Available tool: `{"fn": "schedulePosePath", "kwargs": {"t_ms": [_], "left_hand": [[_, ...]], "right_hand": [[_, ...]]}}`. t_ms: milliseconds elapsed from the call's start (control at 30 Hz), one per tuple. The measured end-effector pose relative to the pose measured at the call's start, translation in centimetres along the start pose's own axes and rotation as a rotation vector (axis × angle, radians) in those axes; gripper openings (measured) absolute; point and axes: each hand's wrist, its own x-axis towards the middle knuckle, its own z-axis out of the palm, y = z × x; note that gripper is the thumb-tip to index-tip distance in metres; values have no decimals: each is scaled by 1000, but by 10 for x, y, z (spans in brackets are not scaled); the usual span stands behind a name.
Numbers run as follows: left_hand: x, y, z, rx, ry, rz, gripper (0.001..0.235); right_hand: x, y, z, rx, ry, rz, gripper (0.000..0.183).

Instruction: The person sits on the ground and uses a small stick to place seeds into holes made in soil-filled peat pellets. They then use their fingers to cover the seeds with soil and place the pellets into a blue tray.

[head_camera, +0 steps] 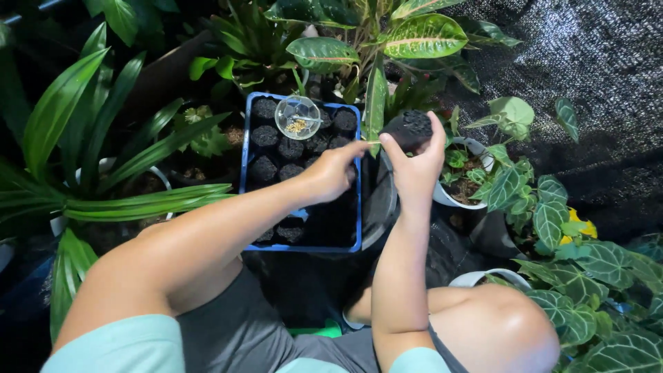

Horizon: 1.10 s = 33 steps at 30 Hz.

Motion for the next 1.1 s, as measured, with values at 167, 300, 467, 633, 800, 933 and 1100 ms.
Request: {"fn": "schedulePosePath", "kwargs": {"t_ms": [167,300,467,633,800,933,1100], "left_hand": [[10,-5,20,311,-3,162,49],[-2,25,17,352,-6,-52,19],[8,35,15,366,142,-118,25],[39,7,27,-103,469,-203,42],[30,-4,21,-1560,480,-228,56],[10,-7,16,-1821,419,-159,63],[1,-15,13,-1989,380,-128,78]], "right_hand": [[-3,-1,-11,33,5,0,81],[-5,-11,-15,127,-67,58,80],[-7,-8,-16,167,-93,50,80],[-13,-11,-14,169,-101,38,79],[-16,-2,5,257,-247,30,83],[-16,-19,20,240,-308,-17,84],[-2,-88,20,199,-375,-505,81]]}}
